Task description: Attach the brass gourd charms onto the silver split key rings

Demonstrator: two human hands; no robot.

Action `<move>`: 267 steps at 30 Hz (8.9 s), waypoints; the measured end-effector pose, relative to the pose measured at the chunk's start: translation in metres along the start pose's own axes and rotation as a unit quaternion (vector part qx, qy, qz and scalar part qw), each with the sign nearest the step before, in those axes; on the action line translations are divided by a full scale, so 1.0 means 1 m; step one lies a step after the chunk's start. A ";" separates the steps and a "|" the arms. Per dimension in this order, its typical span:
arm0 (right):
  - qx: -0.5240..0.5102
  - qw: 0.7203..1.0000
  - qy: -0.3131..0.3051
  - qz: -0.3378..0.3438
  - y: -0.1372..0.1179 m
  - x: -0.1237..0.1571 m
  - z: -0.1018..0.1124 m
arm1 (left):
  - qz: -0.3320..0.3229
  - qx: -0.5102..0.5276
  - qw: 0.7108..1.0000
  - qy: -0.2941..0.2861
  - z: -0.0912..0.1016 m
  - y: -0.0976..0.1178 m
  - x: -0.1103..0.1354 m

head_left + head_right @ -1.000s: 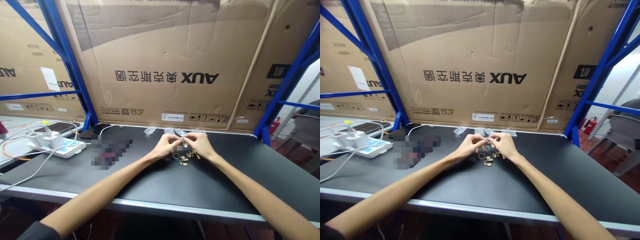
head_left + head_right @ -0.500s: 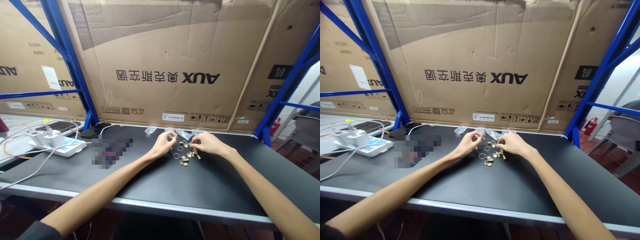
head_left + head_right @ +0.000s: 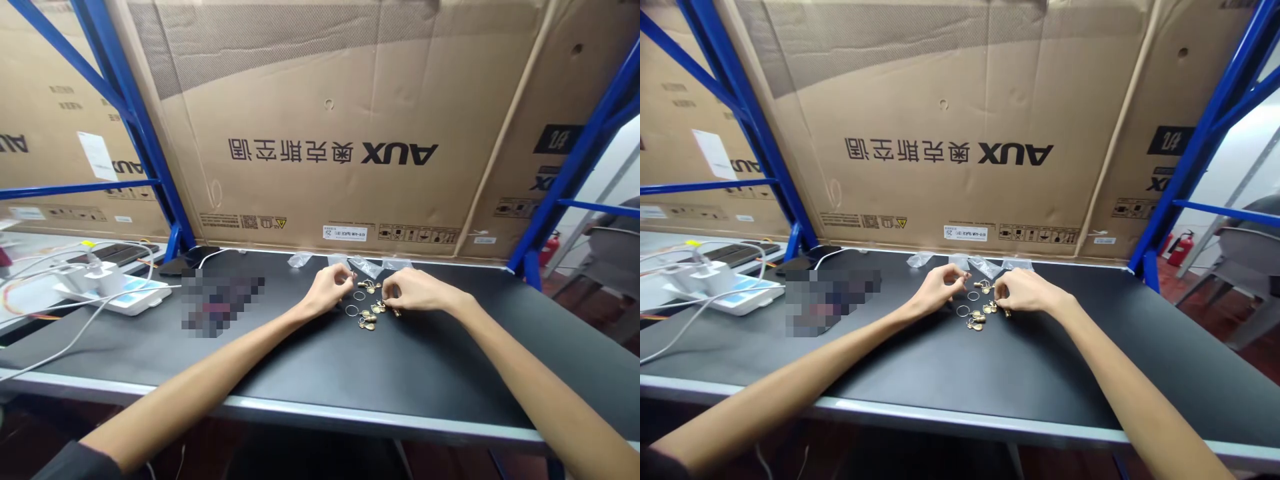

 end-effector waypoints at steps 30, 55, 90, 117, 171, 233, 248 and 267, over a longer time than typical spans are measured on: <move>-0.303 0.951 0.052 -0.039 -0.027 -0.007 -0.003 | -0.161 -0.092 0.982 -0.025 -0.008 0.018 0.012; 0.058 0.990 -0.028 -0.128 0.015 0.002 0.013 | 0.005 0.129 0.991 0.040 -0.001 0.008 0.001; 0.090 0.989 -0.011 -0.118 -0.001 0.002 0.009 | -0.006 0.066 0.997 0.024 -0.005 0.001 0.003; 0.019 0.997 0.051 -0.057 0.000 -0.002 0.010 | -0.061 -0.002 0.997 0.041 -0.004 0.008 0.005; -0.012 0.985 -0.140 -0.104 0.001 0.010 0.012 | -0.063 -0.016 0.997 0.045 0.001 0.012 0.003; -0.034 0.992 0.007 0.122 -0.057 -0.001 -0.019 | -0.073 0.010 0.997 0.022 -0.003 0.010 0.005; -0.173 0.964 0.201 0.003 -0.025 -0.009 -0.003 | -0.104 -0.017 0.994 0.009 -0.004 0.017 0.007; -0.094 0.961 0.249 0.076 -0.030 -0.008 -0.006 | -0.082 0.046 0.995 -0.039 0.003 0.023 0.007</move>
Point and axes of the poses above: each hand's wrist, its own x-axis away from the middle knuckle, its own z-axis out of the back of the hand, y = z × x, the point moved 2 cm from there along -x, towards the middle knuckle, and after that the axes turned 1 degree about x, right-handed, at the moved point
